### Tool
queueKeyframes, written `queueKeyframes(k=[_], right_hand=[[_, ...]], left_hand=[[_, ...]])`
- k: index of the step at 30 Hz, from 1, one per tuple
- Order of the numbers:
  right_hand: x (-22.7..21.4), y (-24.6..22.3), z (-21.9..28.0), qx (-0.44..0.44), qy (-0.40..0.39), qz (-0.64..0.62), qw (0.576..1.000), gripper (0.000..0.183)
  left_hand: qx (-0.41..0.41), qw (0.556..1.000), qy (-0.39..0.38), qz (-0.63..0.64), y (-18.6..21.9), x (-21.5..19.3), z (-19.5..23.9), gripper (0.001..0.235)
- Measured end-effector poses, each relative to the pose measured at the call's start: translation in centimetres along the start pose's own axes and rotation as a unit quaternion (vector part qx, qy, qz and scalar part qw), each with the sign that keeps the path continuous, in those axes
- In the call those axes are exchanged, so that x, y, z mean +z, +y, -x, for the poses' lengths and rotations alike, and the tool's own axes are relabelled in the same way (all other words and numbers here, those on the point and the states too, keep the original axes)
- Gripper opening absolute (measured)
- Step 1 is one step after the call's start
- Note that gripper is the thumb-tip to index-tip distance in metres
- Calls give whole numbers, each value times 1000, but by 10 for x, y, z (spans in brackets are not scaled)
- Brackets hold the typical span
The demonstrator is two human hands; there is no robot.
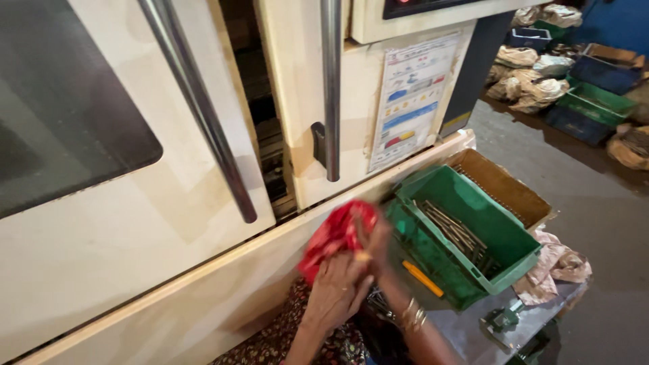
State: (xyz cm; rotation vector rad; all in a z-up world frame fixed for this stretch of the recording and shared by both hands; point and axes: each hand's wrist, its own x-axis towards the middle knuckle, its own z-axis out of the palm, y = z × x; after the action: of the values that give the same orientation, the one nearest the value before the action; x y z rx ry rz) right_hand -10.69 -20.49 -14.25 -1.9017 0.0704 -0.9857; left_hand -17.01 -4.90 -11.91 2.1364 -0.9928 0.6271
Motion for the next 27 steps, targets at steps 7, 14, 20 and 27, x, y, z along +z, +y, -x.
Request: queueKeyframes(k=[7, 14, 20, 27], right_hand=[[12, 105, -51, -194, -107, 237, 946, 69], [38, 193, -4, 79, -325, 372, 866, 96], [29, 196, -10, -172, -439, 529, 705, 69], [25, 185, -12, -95, -452, 508, 727, 64]], left_hand=[[50, 925, 357, -120, -27, -102, -90, 84], [-128, 902, 382, 153, -64, -164, -184, 80], [-114, 892, 367, 239, -72, -174, -179, 61], [-181, 865, 409, 227, -81, -184, -173, 56]])
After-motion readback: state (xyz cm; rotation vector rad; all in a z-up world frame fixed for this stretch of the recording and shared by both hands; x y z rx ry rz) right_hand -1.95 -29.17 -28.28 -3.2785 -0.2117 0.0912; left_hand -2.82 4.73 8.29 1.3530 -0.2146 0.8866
